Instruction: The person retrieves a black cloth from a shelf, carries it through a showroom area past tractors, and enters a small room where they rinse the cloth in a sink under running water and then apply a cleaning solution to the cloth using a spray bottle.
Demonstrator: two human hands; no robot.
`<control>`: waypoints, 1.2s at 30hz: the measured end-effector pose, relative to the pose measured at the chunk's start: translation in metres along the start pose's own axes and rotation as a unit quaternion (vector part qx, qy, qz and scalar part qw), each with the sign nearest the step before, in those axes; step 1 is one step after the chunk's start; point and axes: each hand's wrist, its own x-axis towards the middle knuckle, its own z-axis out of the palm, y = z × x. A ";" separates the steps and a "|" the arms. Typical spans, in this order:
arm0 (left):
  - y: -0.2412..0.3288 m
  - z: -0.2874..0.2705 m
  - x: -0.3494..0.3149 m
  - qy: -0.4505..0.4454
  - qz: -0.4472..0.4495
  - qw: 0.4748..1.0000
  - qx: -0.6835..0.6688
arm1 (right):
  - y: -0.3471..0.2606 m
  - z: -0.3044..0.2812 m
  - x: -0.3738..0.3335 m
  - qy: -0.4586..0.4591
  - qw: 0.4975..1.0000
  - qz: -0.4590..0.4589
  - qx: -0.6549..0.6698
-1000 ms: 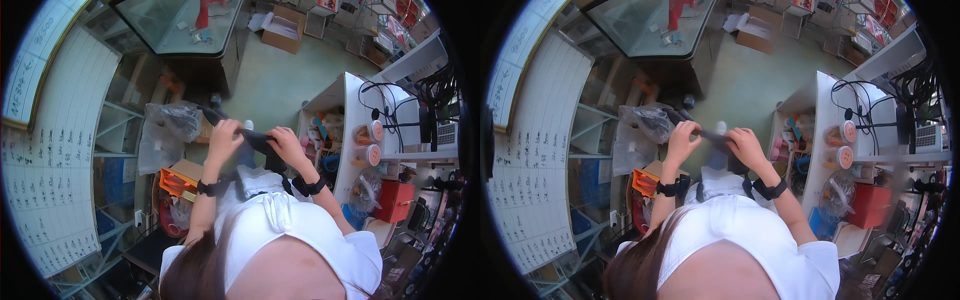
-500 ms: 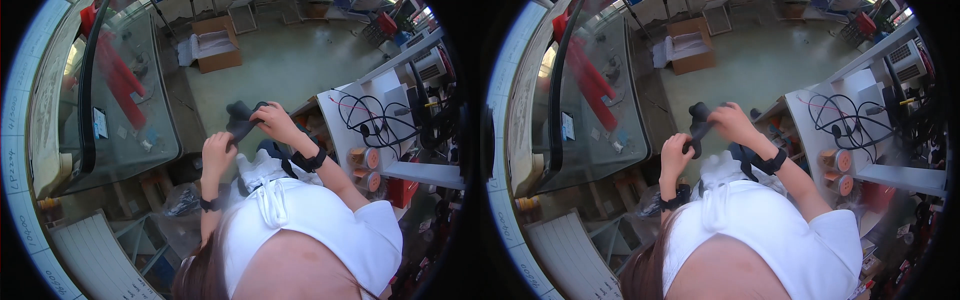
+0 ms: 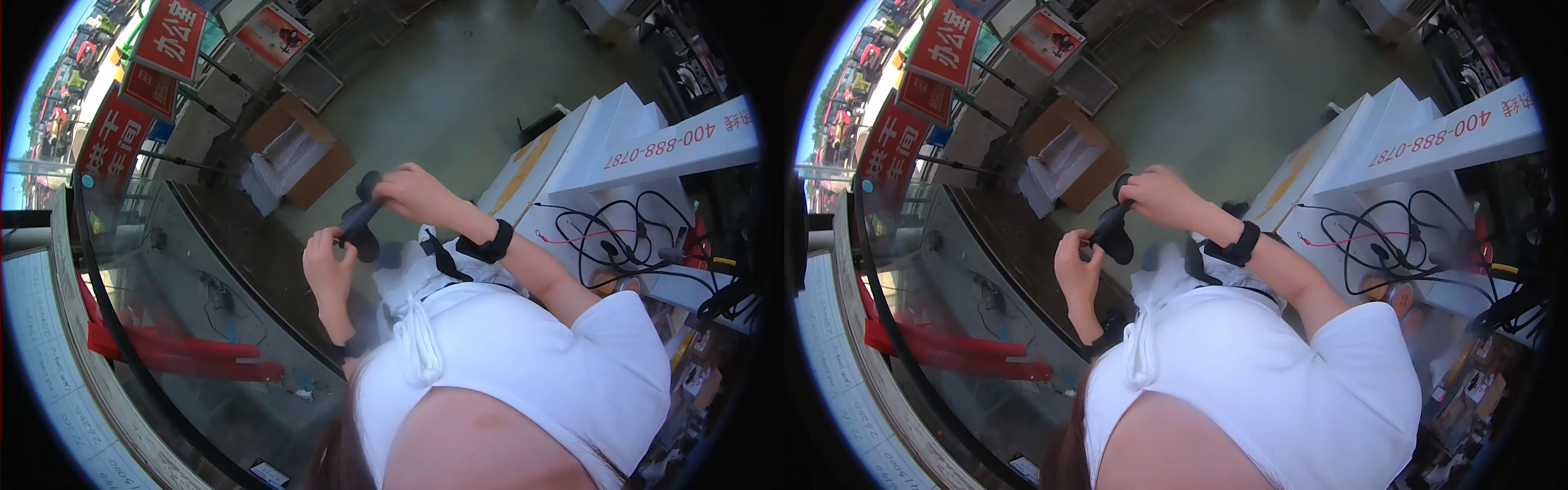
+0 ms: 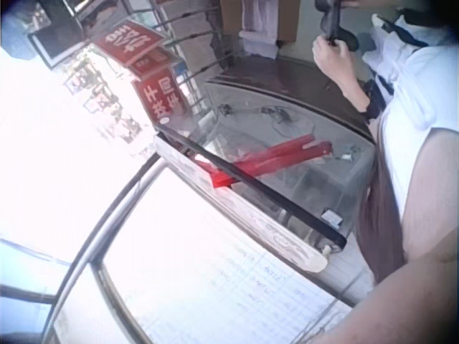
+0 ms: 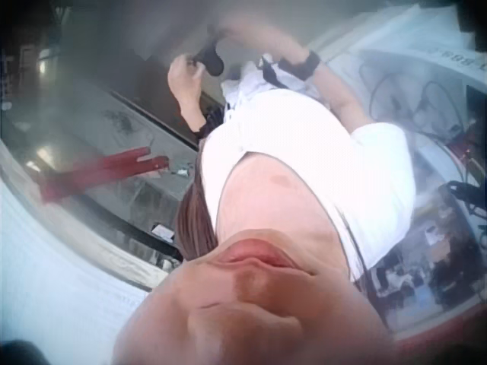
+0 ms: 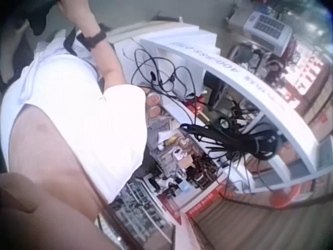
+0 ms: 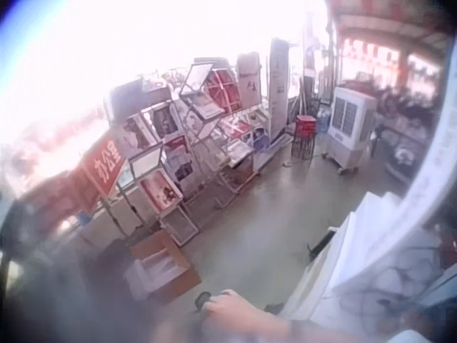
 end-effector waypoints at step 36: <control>0.288 0.330 0.440 -0.569 0.692 0.408 -0.174 | 0.193 -0.138 0.054 0.583 0.399 0.699 -0.113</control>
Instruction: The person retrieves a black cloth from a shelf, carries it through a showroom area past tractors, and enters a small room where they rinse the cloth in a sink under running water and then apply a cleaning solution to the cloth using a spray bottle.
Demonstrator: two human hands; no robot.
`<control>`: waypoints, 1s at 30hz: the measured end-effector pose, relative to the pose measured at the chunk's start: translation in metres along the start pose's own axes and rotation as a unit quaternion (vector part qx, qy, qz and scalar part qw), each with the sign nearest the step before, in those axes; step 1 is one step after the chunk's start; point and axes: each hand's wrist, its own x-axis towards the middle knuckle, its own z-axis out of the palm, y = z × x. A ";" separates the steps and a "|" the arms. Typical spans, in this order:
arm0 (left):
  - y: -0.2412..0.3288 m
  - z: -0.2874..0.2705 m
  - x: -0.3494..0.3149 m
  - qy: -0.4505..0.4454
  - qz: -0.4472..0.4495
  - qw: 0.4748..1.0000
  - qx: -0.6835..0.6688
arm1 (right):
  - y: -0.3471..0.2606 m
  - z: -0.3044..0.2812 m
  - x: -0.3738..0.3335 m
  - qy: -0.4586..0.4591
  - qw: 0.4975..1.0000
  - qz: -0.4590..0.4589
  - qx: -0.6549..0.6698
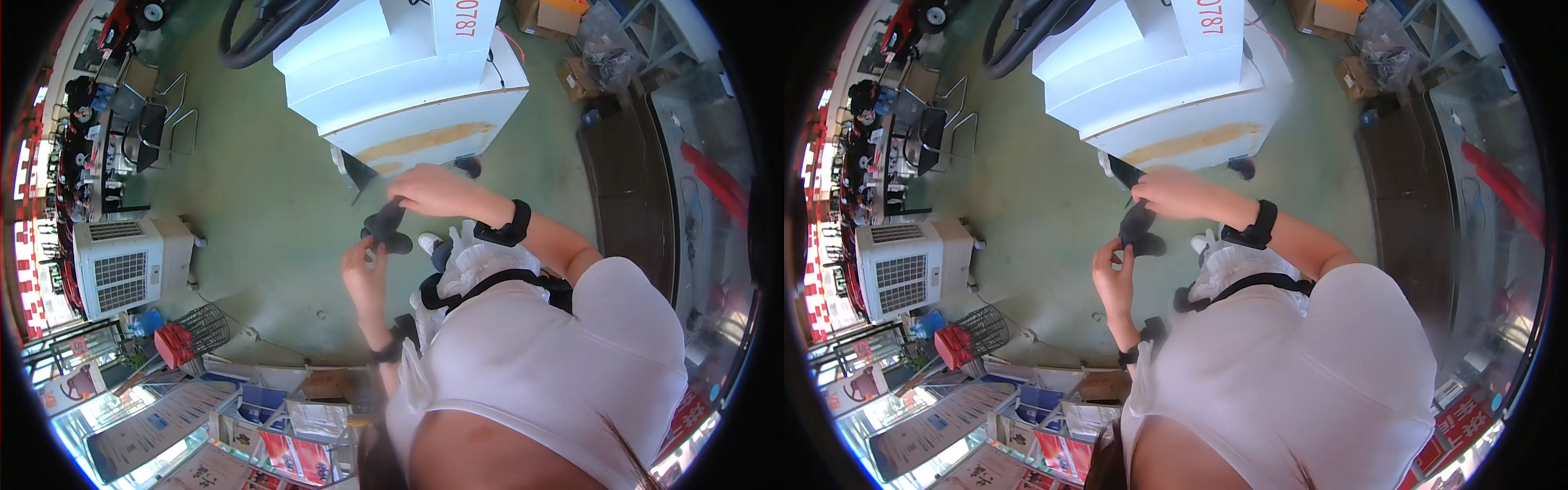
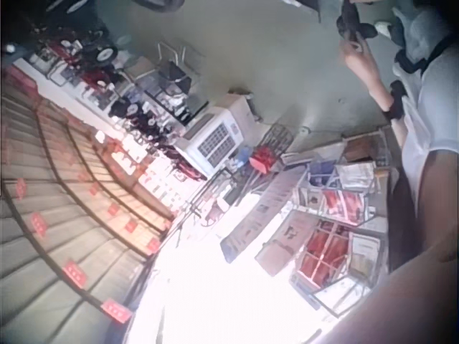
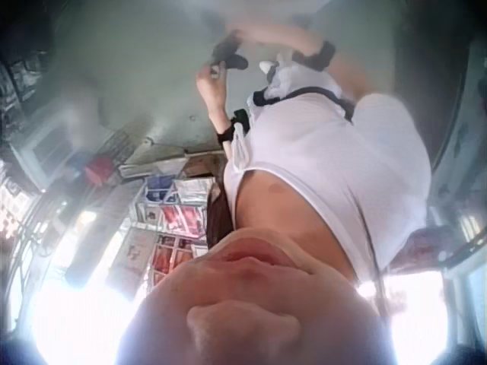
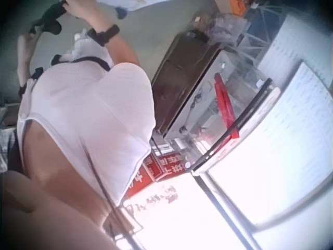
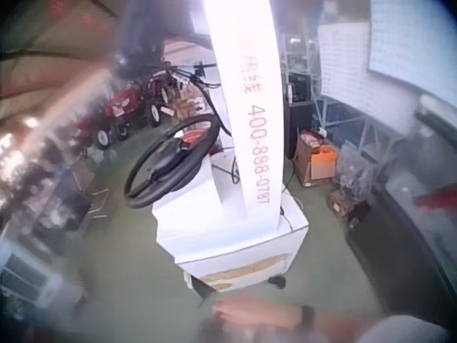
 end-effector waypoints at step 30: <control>-0.162 -0.061 0.228 -0.333 0.289 0.885 -0.146 | -0.074 0.092 0.122 0.308 0.910 0.273 -0.049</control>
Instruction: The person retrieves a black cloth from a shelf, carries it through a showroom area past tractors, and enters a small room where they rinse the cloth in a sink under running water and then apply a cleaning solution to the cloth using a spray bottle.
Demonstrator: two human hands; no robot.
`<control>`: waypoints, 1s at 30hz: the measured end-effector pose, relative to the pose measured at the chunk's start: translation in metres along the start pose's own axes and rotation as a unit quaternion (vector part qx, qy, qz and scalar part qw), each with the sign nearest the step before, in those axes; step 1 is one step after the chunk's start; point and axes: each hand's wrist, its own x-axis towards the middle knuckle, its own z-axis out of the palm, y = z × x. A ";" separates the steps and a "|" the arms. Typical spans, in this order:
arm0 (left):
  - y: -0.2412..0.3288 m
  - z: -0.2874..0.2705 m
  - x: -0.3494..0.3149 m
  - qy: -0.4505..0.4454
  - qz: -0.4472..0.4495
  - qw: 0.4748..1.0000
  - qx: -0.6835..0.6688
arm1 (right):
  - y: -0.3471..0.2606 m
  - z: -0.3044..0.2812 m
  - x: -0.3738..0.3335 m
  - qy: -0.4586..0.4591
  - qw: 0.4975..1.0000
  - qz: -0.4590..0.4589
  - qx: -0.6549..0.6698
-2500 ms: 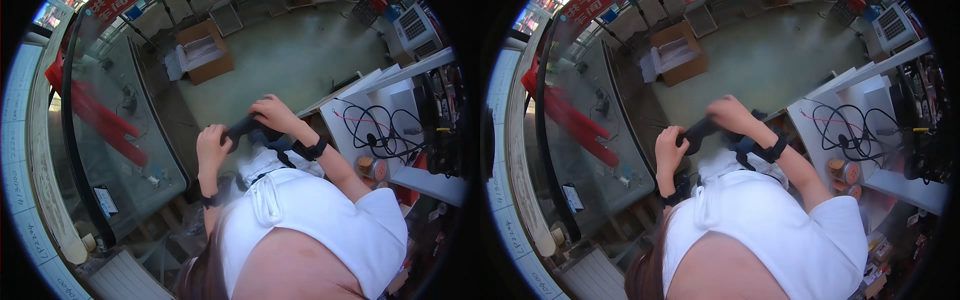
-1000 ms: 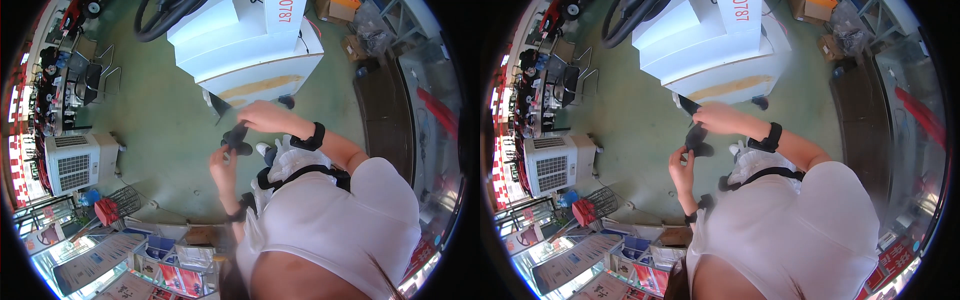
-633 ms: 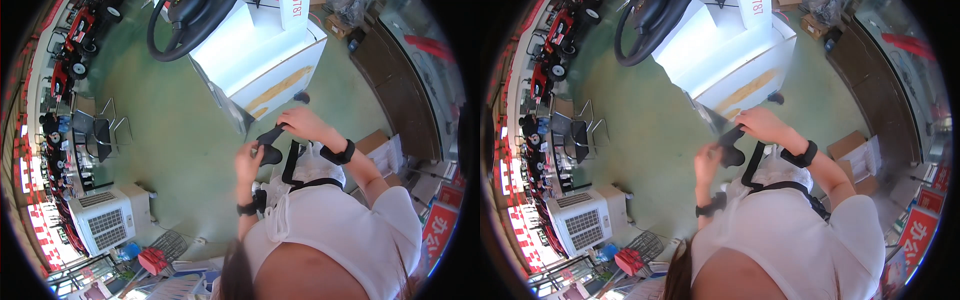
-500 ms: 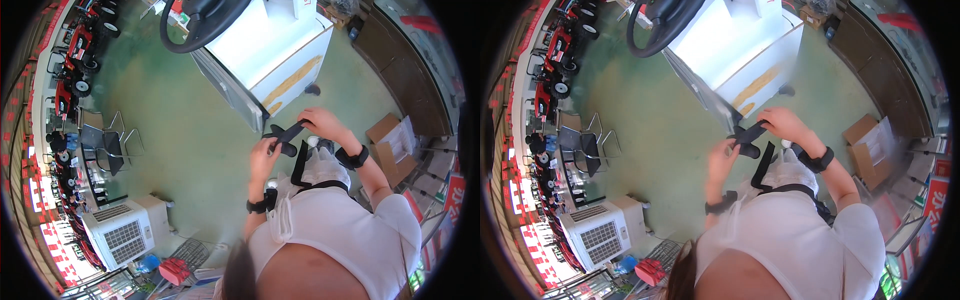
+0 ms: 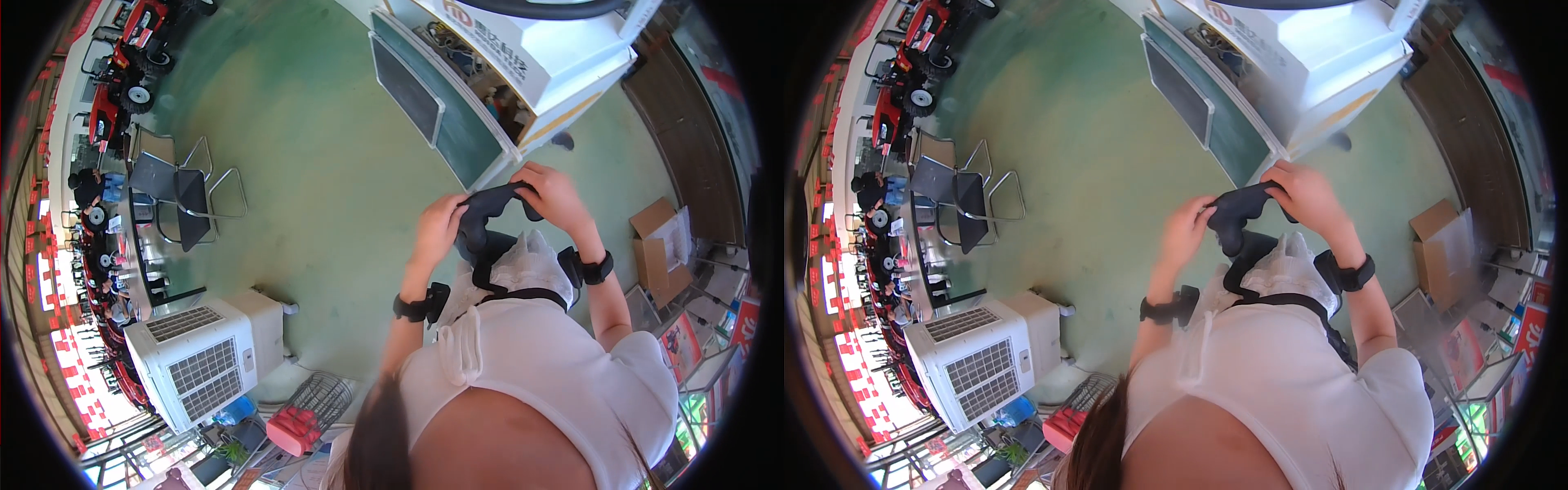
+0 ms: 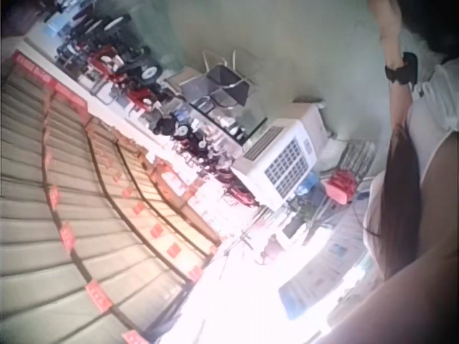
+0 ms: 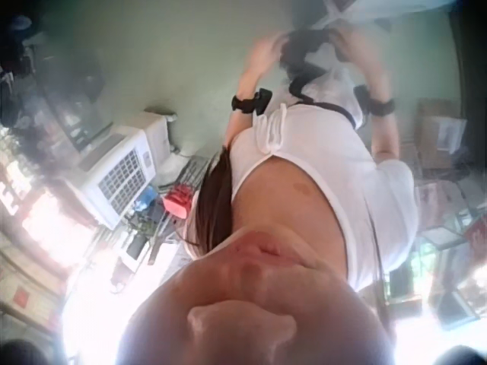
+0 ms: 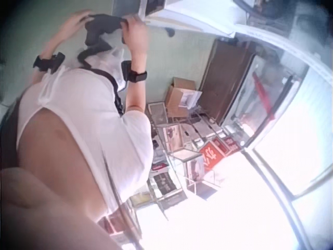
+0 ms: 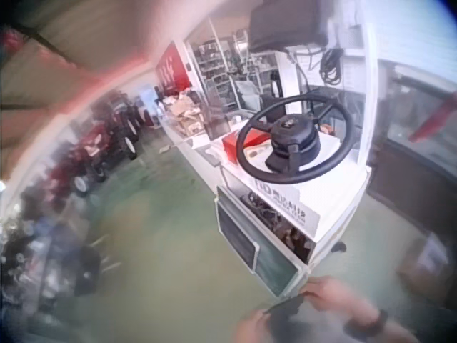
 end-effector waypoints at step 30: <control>-0.262 -0.297 0.182 0.027 -0.174 0.983 0.057 | -0.071 0.218 0.418 -0.062 0.996 -0.058 0.029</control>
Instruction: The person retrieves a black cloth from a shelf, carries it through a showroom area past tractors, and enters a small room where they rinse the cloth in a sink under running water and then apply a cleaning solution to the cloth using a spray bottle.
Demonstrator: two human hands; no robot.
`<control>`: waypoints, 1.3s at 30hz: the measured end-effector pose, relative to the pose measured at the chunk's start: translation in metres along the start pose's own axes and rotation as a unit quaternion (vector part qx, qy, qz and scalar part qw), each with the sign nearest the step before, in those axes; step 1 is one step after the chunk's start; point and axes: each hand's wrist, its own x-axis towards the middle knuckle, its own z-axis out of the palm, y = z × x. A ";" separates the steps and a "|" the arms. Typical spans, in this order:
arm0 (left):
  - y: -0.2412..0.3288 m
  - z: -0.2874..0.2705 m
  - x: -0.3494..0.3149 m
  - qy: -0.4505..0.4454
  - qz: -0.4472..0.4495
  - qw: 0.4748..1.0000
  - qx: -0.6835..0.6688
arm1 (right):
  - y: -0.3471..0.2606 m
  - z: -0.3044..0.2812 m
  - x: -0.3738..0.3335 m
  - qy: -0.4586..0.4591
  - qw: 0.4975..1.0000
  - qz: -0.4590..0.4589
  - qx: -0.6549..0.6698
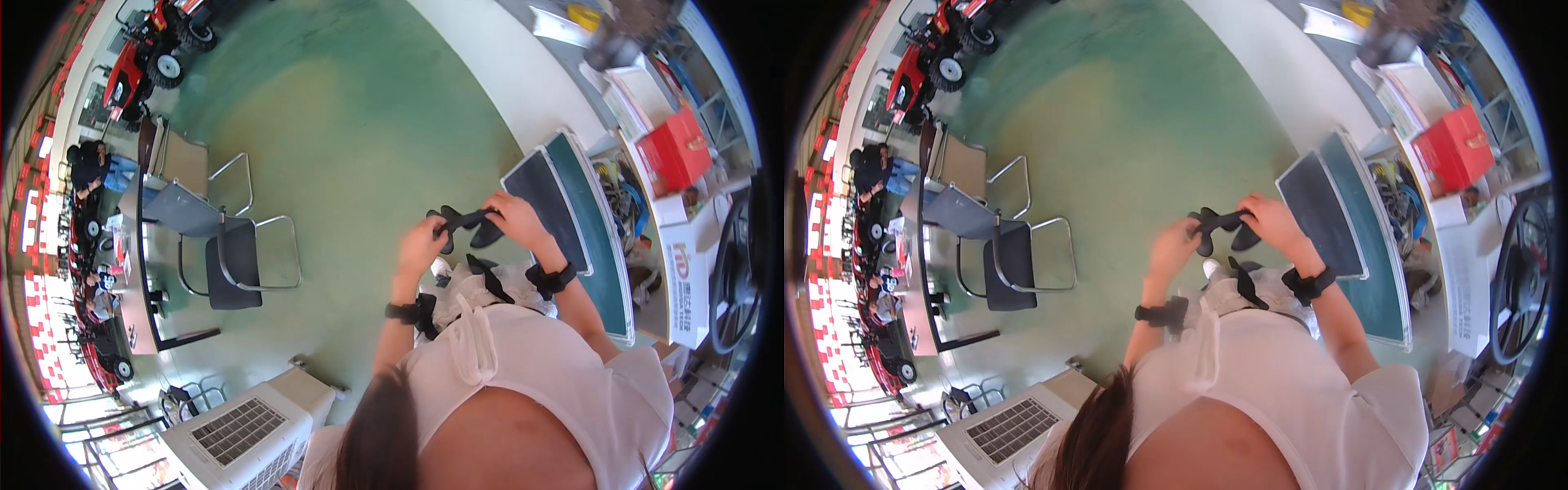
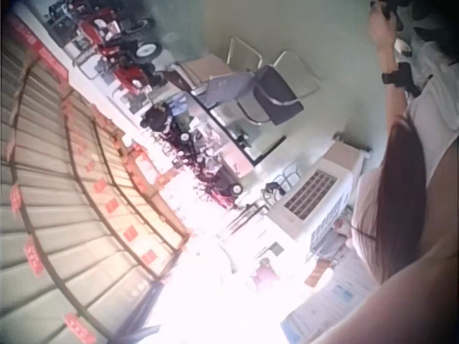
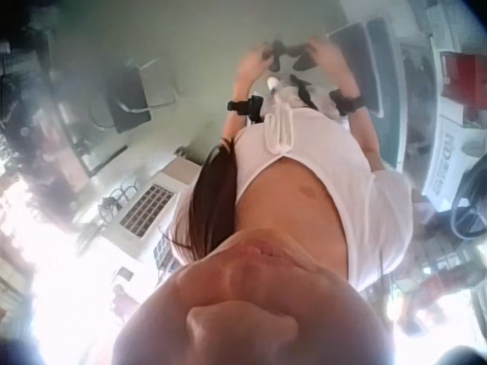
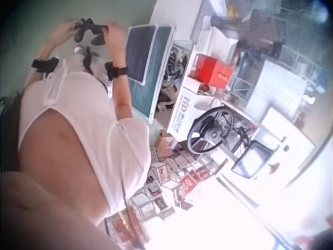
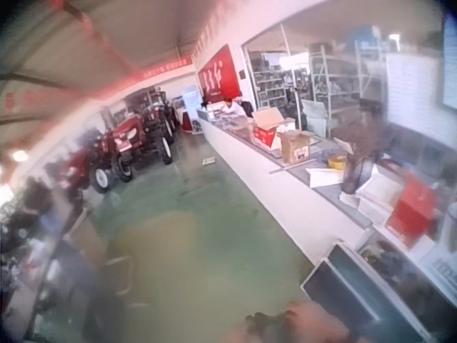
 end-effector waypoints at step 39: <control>-0.085 -0.568 0.361 0.726 0.397 0.514 0.226 | 0.002 0.103 0.805 -0.225 0.950 -0.202 -0.074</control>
